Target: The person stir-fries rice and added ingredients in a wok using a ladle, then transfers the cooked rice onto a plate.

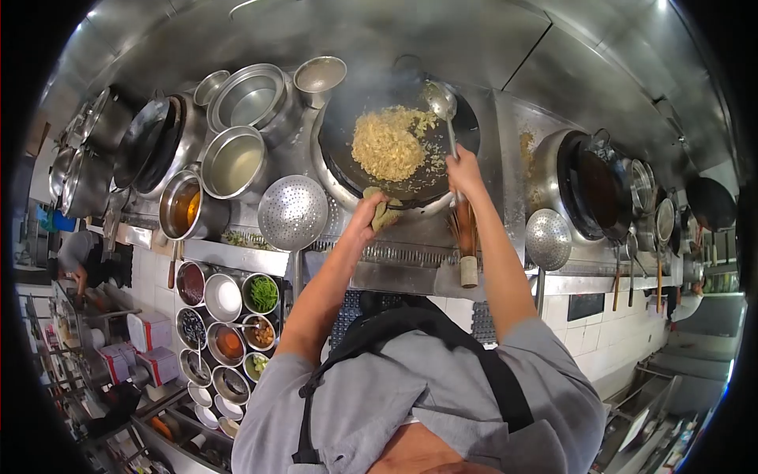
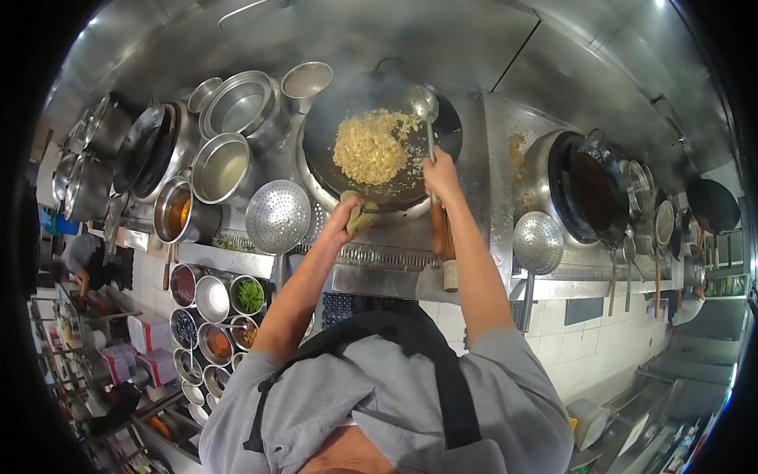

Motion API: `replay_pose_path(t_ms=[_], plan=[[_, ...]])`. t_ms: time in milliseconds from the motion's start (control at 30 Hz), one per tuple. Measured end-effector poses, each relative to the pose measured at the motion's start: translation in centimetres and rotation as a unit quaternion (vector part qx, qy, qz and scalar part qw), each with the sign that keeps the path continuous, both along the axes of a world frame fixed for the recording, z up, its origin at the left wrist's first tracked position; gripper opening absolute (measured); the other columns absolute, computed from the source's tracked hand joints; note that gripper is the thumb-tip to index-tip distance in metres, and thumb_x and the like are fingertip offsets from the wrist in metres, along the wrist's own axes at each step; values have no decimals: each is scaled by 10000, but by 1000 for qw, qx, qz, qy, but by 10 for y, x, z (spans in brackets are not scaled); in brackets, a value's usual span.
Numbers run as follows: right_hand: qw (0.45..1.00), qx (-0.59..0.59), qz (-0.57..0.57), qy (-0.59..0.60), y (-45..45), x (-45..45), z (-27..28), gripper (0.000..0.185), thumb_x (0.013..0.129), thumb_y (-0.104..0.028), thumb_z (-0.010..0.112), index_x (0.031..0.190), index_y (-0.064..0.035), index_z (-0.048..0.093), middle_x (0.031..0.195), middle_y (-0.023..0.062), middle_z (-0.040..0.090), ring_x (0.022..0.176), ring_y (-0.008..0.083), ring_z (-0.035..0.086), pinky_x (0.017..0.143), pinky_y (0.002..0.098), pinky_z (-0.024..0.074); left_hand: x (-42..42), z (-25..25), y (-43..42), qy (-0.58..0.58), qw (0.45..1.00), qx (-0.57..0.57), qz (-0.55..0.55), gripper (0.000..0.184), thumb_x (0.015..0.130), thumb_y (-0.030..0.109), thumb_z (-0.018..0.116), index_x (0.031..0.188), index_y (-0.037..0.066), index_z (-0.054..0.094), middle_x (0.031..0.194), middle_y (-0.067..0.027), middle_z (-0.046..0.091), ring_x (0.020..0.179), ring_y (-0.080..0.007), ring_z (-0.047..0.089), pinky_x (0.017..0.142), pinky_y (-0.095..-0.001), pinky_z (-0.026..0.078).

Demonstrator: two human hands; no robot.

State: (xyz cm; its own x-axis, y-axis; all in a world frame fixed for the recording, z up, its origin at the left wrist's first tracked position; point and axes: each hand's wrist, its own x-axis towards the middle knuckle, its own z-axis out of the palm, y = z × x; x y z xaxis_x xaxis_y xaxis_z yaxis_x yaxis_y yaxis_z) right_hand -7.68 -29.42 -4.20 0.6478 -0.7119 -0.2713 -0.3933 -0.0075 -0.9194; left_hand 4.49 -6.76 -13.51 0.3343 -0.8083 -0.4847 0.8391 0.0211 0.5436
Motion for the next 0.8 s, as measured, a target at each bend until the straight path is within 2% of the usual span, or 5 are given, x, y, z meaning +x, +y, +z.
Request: replay_pose_path(t_ms=[167, 200, 300, 500, 800], plan=[[971, -58, 219, 74, 29, 24, -6, 587, 969, -114, 538, 1529, -50, 373, 664, 112, 603, 471, 228, 593, 471, 384, 507, 6, -10, 0, 30, 999, 3, -14, 287, 897, 172, 607, 1142, 27, 570, 1017, -148, 674, 791, -291, 698, 640, -422, 610], [885, -390, 238, -89, 30, 5, -60, 610, 950, -109, 572, 1527, -61, 381, 810, 225, 689, 685, 374, 686, 684, 468, 549, 10, -14, -1, 28, 999, -1, -34, 306, 908, 198, 608, 1167, 40, 568, 1048, -144, 675, 826, -293, 703, 669, -419, 611], [888, -311, 289, 177, 77, -76, 22, 633, 948, -78, 546, 1546, -105, 339, 1044, 361, 642, 960, 529, 626, 848, 552, 494, 5, 23, 3, 42, 998, 23, -28, 260, 905, 181, 604, 1116, 31, 583, 952, -133, 673, 741, -295, 700, 626, -417, 603], [927, -325, 131, 134, 122, -142, -56, 645, 955, -107, 560, 1555, -94, 325, 944, 342, 657, 868, 532, 632, 775, 561, 500, 6, -6, -14, 79, 996, 23, -30, 220, 836, 73, 593, 1038, -2, 550, 891, -164, 632, 673, -316, 674, 524, -439, 581], [956, 12, 258, 135, 132, -154, 85, 644, 969, -98, 553, 1559, -52, 298, 805, 279, 631, 594, 423, 608, 636, 489, 517, -21, 66, 47, 57, 998, 32, -2, 224, 879, 94, 597, 1089, 21, 577, 972, -177, 676, 782, -312, 714, 601, -405, 584]])
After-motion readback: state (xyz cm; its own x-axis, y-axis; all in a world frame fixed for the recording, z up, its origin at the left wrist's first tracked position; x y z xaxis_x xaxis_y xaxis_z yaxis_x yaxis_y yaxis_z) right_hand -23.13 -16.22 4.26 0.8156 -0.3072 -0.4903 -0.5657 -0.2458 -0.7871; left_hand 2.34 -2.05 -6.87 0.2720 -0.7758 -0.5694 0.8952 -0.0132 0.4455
